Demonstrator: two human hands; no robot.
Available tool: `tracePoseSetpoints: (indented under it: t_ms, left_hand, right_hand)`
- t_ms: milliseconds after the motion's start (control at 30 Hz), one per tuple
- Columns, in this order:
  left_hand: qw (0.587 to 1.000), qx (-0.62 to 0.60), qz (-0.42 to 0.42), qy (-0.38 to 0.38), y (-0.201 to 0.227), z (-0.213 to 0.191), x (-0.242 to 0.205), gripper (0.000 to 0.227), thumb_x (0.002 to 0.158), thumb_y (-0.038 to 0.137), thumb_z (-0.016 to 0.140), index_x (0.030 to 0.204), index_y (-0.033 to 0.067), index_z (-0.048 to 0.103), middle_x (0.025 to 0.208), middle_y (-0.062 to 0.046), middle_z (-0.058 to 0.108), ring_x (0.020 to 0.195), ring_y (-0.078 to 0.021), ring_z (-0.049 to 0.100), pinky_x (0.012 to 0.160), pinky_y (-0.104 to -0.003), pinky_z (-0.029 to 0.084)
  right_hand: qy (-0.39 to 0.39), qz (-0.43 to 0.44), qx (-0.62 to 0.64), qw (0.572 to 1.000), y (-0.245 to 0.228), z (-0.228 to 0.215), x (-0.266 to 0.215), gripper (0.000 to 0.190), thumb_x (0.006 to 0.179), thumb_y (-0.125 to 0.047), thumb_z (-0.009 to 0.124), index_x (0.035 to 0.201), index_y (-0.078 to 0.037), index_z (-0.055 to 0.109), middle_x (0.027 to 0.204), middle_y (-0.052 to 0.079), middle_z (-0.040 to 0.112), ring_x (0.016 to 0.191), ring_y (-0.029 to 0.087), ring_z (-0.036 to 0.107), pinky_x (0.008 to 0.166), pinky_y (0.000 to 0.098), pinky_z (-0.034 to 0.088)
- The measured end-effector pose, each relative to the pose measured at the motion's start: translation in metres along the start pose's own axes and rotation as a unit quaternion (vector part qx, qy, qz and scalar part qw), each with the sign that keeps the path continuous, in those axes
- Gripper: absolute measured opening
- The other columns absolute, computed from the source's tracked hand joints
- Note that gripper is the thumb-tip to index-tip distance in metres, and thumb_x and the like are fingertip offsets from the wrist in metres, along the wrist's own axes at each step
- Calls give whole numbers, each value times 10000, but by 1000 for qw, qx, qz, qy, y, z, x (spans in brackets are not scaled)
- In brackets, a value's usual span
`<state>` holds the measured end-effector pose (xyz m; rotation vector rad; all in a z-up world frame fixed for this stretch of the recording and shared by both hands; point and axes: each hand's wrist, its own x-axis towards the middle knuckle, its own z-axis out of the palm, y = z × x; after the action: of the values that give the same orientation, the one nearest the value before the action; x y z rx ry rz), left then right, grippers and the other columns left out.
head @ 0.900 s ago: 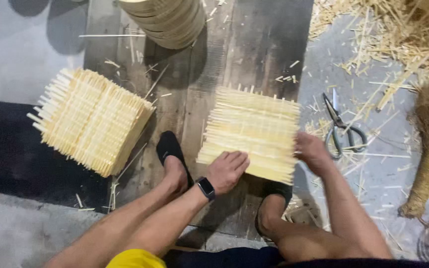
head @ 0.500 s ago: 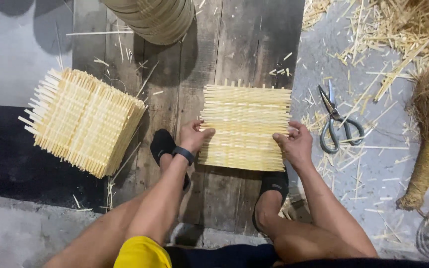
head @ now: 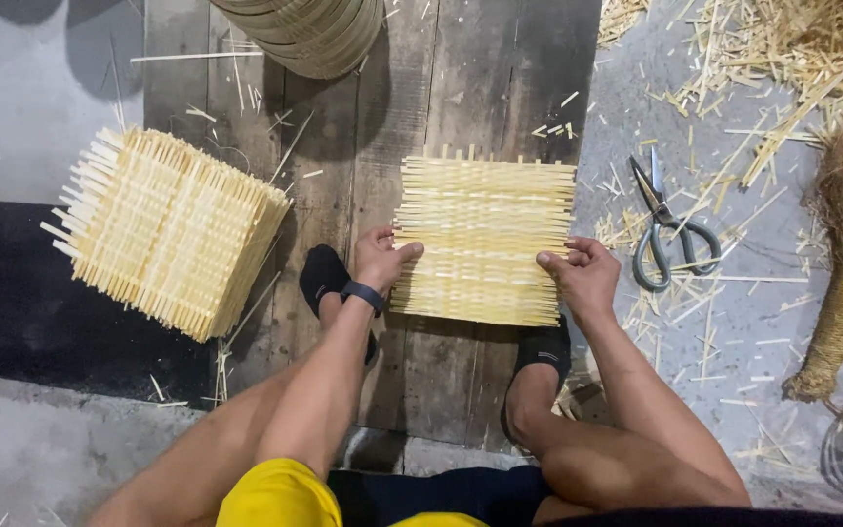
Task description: Making the lids or bases for bamboo steamer baskets by weaving and trimming bamboo strips.
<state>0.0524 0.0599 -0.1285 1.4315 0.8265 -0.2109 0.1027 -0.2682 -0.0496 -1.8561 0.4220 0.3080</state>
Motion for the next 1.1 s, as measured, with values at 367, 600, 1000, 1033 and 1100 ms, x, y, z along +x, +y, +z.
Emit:
tracePoseSetpoints:
  t_ms: [367,600,1000,1033,1100]
  left_hand:
    - [692,550,420,-207,55,73,-85,694,784,101,712,1447,210,538,1623,-176,343,1518,-393,235,1217,-546,222]
    - [706,553,371,-240,74,66,-90,729,751,174,787,1448,212,579,1648,-128,318,1529,-376,237,1231,-520,233]
    - [710,517,421,-226,58,62,-90,741,645,148,816,1366,171,647,1596,-163,414,1491,-452,301,1219,-520,268]
    - [698,509,439,-247,64,65,-95,741,645,148,816,1366,171,647,1596,-163,414,1491,-452,301,1219,-520,268]
    - [696,532,414,-246,80,63,-98,850,575,172,868,1388,164,623,1582,-174,414,1479,-456,304,1224,-505,271]
  right_hand:
    - [11,-15,-10,1000,8,-2,8,438,758,-65,892,1110,38,651,807,37,699,684,71,642,595,229,528]
    - [13,-7,-79,997,0,-1,-3,434,763,-63,915,1098,41,659,838,48,705,712,82,654,624,238,542]
    - [6,-41,51,998,40,1,-2,487,739,-167,900,1111,15,644,898,86,723,801,137,703,695,269,598]
    - [37,-41,51,997,44,1,-4,487,739,-167,900,1111,15,644,898,86,723,801,137,703,695,269,598]
    - [61,-36,3,997,48,9,2,521,663,-184,963,1058,-4,675,874,63,699,762,123,653,683,280,581]
